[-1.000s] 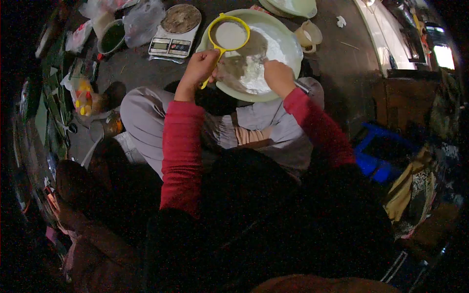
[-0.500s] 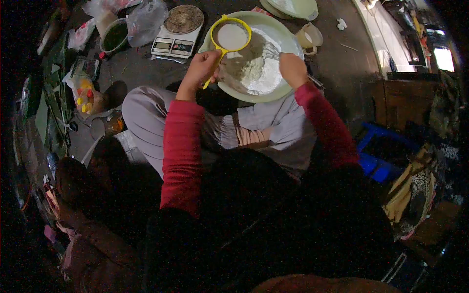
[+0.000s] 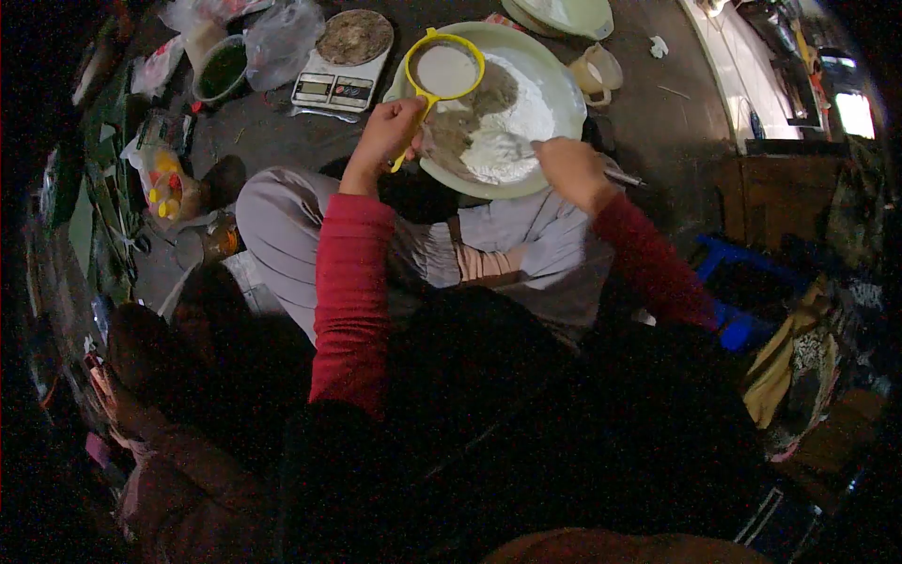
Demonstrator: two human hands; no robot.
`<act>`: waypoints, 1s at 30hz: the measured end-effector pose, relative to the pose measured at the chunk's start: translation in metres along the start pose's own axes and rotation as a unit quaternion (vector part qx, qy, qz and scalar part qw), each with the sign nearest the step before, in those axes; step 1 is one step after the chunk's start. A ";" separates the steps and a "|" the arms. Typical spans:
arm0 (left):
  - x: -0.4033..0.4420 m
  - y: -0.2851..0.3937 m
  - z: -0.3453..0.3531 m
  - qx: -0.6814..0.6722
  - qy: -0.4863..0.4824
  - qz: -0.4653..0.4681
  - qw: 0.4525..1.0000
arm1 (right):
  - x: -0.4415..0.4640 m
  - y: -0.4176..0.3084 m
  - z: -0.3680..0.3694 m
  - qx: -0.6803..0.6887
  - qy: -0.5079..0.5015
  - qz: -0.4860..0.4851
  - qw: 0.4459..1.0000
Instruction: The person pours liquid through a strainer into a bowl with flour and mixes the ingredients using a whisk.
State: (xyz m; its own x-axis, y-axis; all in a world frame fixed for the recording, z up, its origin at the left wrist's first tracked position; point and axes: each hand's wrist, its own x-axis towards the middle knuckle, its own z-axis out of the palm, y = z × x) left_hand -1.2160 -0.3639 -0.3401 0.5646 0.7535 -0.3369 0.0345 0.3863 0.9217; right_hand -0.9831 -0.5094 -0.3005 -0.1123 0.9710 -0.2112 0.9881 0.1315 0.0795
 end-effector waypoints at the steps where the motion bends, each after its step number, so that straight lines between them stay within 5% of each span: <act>1: 0.000 -0.001 0.000 0.010 -0.005 0.003 1.000 | 0.006 0.006 -0.004 -0.012 0.009 0.039 0.999; 7: 0.001 0.000 0.000 0.001 -0.008 -0.006 1.000 | 0.068 0.020 0.026 -0.017 0.127 0.140 0.982; 16: 0.001 0.001 0.003 0.006 -0.006 -0.007 1.000 | 0.060 -0.060 -0.004 0.057 0.043 0.096 0.993; 24: -0.003 0.003 0.002 0.005 -0.007 0.001 1.000 | 0.006 -0.034 -0.011 0.017 -0.018 -0.025 0.999; 28: -0.002 0.002 0.001 0.035 -0.003 -0.002 0.999 | -0.010 -0.004 -0.008 0.017 -0.063 -0.019 0.998; 30: -0.003 0.001 0.002 0.031 -0.006 -0.004 0.999 | -0.007 0.004 -0.007 -0.001 -0.006 0.031 0.999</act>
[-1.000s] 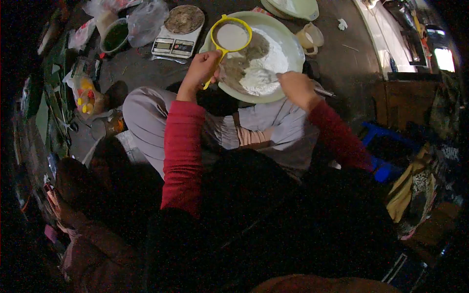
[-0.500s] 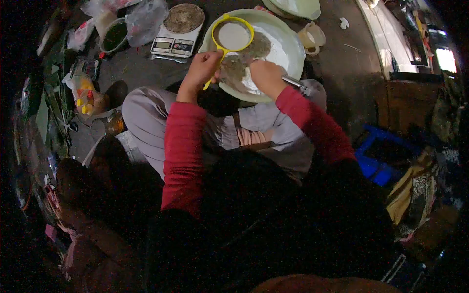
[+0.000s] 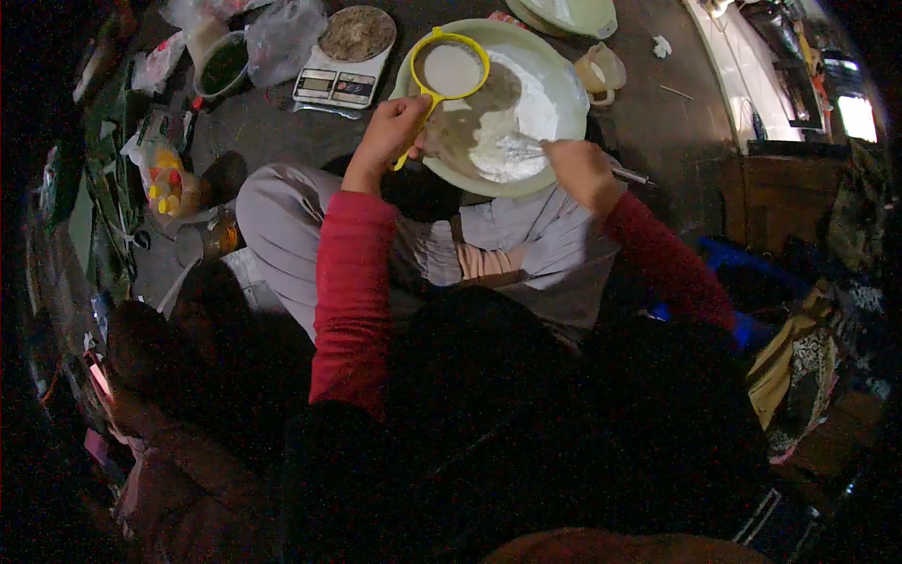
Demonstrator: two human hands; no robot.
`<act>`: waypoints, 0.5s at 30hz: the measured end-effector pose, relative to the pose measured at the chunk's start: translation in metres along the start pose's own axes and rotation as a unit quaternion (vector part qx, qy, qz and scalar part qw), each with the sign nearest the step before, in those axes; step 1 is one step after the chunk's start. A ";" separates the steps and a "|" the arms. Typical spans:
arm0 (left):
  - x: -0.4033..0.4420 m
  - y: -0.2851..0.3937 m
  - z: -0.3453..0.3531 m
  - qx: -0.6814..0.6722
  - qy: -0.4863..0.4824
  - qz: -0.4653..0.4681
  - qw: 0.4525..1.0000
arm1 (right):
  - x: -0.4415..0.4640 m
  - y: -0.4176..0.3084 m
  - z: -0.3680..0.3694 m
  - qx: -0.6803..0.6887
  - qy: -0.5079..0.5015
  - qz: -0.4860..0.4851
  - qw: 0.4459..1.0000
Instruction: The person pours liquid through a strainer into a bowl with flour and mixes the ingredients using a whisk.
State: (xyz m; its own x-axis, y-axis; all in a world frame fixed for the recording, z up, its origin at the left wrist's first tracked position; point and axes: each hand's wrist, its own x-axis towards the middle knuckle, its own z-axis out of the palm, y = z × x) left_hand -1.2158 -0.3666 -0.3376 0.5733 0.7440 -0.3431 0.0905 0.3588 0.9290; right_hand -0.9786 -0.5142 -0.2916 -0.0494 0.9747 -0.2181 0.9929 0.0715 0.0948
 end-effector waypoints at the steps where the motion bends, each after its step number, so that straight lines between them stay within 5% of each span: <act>1: 0.000 0.001 0.000 -0.003 -0.004 0.000 1.000 | 0.004 0.003 0.003 0.001 0.000 0.000 1.000; 9: 0.007 -0.005 0.003 -0.009 -0.024 -0.016 1.000 | 0.039 0.013 0.029 0.057 0.102 0.154 0.981; 15: 0.010 -0.003 0.004 0.004 -0.040 -0.017 0.999 | 0.049 -0.009 0.035 0.051 0.064 0.129 0.988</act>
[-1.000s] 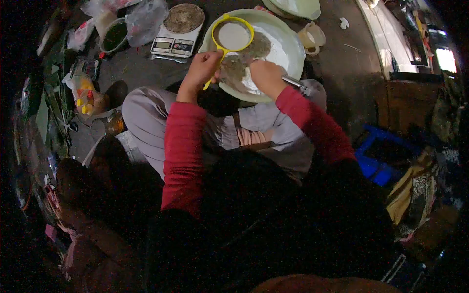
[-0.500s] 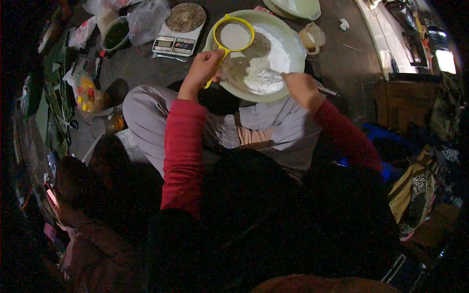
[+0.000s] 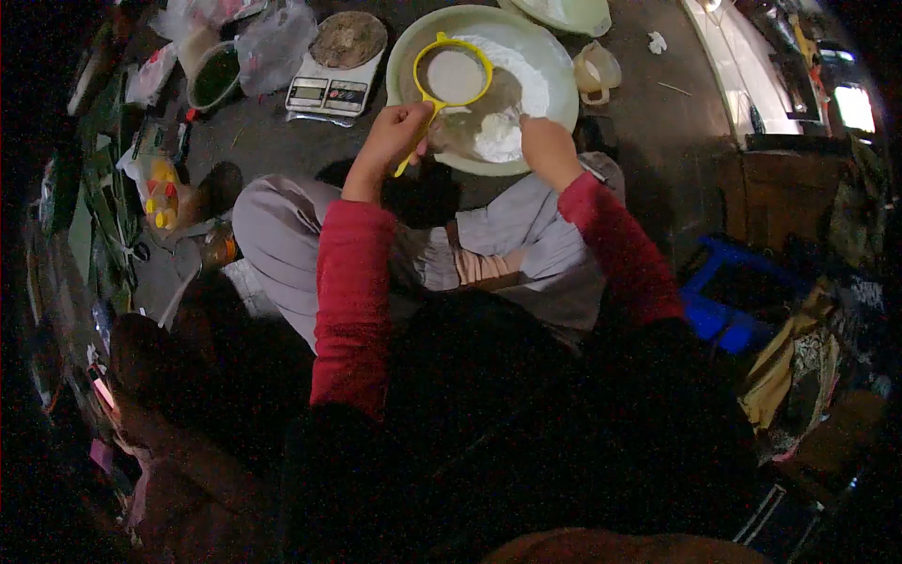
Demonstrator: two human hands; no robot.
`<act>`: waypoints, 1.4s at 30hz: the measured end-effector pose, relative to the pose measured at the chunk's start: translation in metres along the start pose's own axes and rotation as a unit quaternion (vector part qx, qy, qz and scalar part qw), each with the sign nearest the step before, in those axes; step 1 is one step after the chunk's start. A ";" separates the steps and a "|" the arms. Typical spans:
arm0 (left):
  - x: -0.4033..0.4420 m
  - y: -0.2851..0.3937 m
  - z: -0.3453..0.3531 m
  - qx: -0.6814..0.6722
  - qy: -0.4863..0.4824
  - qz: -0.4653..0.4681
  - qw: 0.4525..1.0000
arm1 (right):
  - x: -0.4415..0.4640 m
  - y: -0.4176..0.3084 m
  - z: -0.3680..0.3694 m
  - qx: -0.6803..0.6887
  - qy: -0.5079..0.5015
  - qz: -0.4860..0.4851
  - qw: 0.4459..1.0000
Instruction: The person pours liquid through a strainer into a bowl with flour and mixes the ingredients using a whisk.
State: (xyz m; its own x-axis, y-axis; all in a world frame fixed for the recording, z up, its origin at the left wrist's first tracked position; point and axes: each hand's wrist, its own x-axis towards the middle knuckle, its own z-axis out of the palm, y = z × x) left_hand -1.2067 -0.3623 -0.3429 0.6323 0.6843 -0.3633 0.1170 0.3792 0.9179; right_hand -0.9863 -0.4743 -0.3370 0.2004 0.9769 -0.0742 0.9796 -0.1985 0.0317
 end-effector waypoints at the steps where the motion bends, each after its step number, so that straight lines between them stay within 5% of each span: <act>1: 0.000 0.002 0.000 0.011 0.006 -0.001 1.000 | -0.003 -0.002 -0.003 0.000 -0.022 -0.007 1.000; 8: 0.000 0.001 0.000 -0.015 0.036 0.009 0.999 | 0.000 0.013 -0.006 -0.054 -0.019 -0.041 0.998; 10: -0.002 0.005 -0.001 -0.024 0.037 -0.009 0.999 | 0.010 0.013 -0.012 -0.100 0.058 -0.083 0.990; 16: 0.001 0.006 -0.003 -0.047 0.036 0.014 0.998 | 0.043 -0.040 0.007 -0.032 0.067 -0.173 0.982; 17: 0.001 0.006 -0.004 -0.046 0.036 0.015 0.998 | 0.052 -0.047 0.014 -0.031 0.068 -0.173 0.982; 19: 0.001 0.004 -0.006 -0.036 0.036 0.002 0.999 | 0.071 -0.056 0.029 -0.058 -0.111 -0.125 0.984; 23: 0.004 -0.001 -0.010 -0.063 0.007 0.001 0.998 | 0.083 -0.051 0.076 -0.023 -0.001 -0.141 0.990; 29: 0.003 0.005 -0.005 -0.055 0.021 0.036 0.998 | 0.072 -0.052 0.040 -0.036 -0.055 -0.086 0.994; 34: 0.003 0.004 -0.006 -0.066 0.028 0.030 0.997 | 0.055 -0.034 -0.002 -0.006 0.069 -0.044 0.997; 42: -0.008 0.011 0.002 -0.005 0.034 0.003 0.999 | 0.008 0.036 -0.025 -0.102 -0.011 -0.037 0.994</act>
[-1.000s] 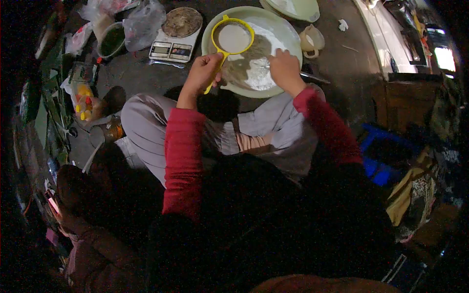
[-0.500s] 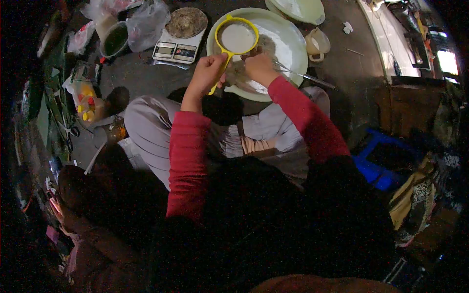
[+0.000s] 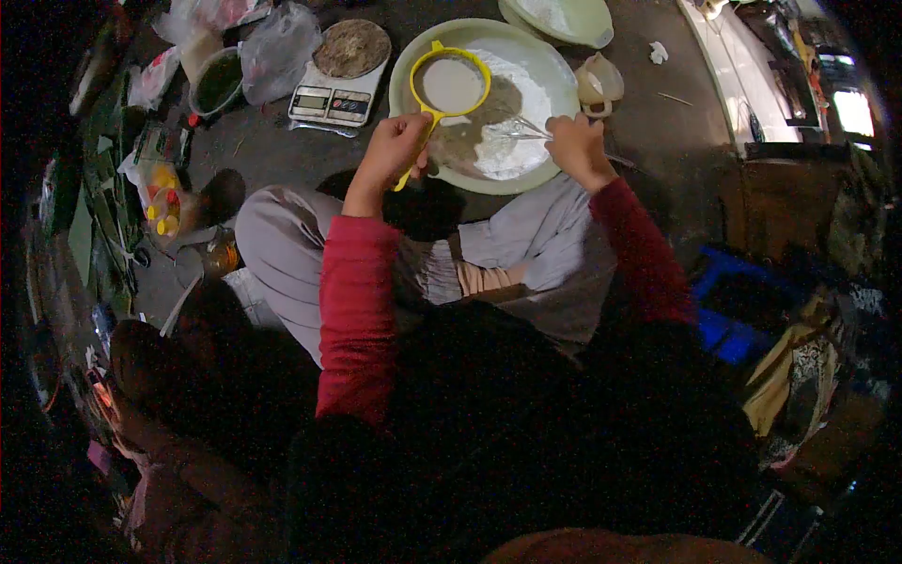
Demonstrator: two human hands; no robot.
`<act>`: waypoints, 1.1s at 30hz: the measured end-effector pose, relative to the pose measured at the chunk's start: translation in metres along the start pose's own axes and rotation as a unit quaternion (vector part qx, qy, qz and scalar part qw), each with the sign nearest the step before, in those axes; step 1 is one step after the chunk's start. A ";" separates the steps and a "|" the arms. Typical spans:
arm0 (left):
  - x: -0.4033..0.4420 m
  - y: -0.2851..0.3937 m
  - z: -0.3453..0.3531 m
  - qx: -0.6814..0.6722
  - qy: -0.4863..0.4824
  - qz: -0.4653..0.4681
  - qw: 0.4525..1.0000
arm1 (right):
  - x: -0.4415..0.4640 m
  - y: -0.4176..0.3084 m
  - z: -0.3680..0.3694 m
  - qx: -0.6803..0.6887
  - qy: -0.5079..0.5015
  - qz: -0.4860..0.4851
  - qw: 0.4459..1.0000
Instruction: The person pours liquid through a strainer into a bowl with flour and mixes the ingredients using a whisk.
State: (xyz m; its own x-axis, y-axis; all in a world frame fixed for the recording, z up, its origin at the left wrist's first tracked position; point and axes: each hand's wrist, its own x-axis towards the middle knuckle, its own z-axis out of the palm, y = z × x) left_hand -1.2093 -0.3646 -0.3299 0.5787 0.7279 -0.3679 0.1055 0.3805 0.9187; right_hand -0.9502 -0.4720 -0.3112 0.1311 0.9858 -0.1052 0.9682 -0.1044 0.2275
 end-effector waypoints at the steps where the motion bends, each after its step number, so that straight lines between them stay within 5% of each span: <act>1: 0.001 -0.003 0.000 0.006 -0.007 -0.004 1.000 | -0.004 0.001 0.000 -0.008 -0.015 -0.040 0.999; 5: -0.001 -0.008 0.001 0.004 -0.011 -0.021 1.000 | -0.001 0.004 0.016 -0.007 -0.020 -0.076 0.997; 14: -0.002 -0.011 0.002 0.027 -0.033 -0.003 0.999 | -0.005 -0.023 0.005 0.074 0.022 0.043 0.996; 23: -0.003 -0.007 0.005 0.026 -0.005 0.007 1.000 | -0.013 -0.010 -0.009 0.052 0.046 -0.021 0.997; 28: 0.003 -0.013 0.004 0.022 0.021 0.016 0.999 | -0.016 -0.001 -0.009 0.117 0.157 0.044 0.980; 33: 0.007 -0.016 0.004 0.013 0.011 0.020 1.000 | 0.015 -0.016 0.008 0.102 0.068 0.101 0.987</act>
State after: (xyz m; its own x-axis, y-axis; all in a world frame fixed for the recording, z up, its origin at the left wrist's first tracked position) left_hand -1.2036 -0.3672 -0.3464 0.5655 0.7539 -0.3344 0.1046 0.3366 0.9358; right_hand -0.9622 -0.4567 -0.3245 0.3091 0.9493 0.0571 0.9499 -0.3111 0.0303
